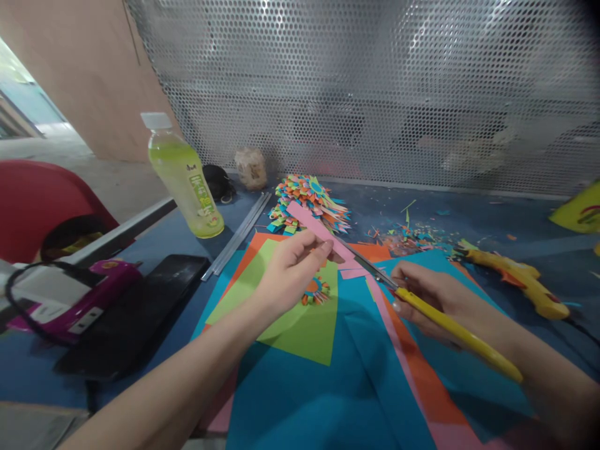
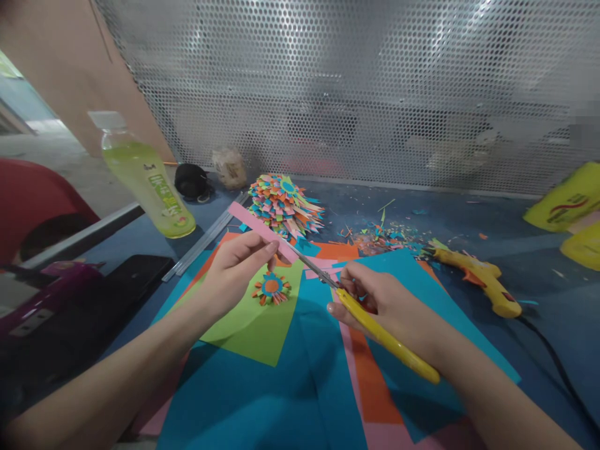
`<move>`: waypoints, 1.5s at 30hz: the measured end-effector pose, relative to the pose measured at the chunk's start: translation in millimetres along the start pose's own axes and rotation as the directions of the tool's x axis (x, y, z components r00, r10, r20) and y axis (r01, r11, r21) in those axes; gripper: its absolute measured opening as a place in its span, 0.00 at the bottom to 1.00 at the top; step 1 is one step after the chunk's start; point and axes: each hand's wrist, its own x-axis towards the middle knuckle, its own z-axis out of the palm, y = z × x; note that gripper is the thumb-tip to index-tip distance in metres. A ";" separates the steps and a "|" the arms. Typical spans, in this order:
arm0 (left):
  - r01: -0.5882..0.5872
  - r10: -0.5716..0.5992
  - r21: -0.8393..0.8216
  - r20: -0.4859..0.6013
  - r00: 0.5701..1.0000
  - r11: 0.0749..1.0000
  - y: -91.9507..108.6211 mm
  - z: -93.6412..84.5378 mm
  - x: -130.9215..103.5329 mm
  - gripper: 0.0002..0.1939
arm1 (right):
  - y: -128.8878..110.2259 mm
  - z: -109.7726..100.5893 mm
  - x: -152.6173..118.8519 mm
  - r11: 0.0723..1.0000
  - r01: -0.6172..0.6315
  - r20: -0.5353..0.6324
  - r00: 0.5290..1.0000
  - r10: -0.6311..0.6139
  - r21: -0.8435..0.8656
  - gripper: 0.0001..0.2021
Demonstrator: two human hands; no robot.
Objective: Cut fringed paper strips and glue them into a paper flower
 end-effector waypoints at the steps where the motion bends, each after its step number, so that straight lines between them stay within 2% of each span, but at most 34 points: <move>1: 0.003 -0.003 0.001 -0.004 1.000 1.000 0.6 0.3 0.0 0.09 | 0.6 -0.1 0.2 1.000 0.008 -0.007 1.000 -0.008 -0.016 0.15; 17: 0.017 -0.017 0.014 -0.005 1.000 1.000 -1.8 0.2 0.6 0.09 | 4.0 1.6 1.4 0.992 0.082 -0.054 0.995 -0.088 -0.091 0.14; 20: 0.025 -0.025 0.004 -0.025 0.999 1.000 -1.8 -0.5 0.5 0.10 | 2.7 1.1 1.5 0.992 0.078 -0.056 0.995 -0.084 -0.101 0.14; 26: -0.029 0.032 0.042 -0.078 0.996 0.999 1.2 -1.4 2.5 0.12 | 0.1 1.7 2.7 0.991 0.063 -0.067 0.995 -0.071 -0.117 0.14; 37: 0.032 -0.032 0.045 -0.004 0.999 0.998 2.9 3.0 -2.2 0.13 | -5.1 3.9 2.1 0.998 0.058 -0.026 0.998 -0.058 -0.016 0.13; 45: 0.041 -0.041 0.039 -0.001 0.999 0.998 3.3 2.9 -1.6 0.13 | 2.8 4.4 3.8 0.993 0.101 -0.064 0.992 -0.105 -0.062 0.14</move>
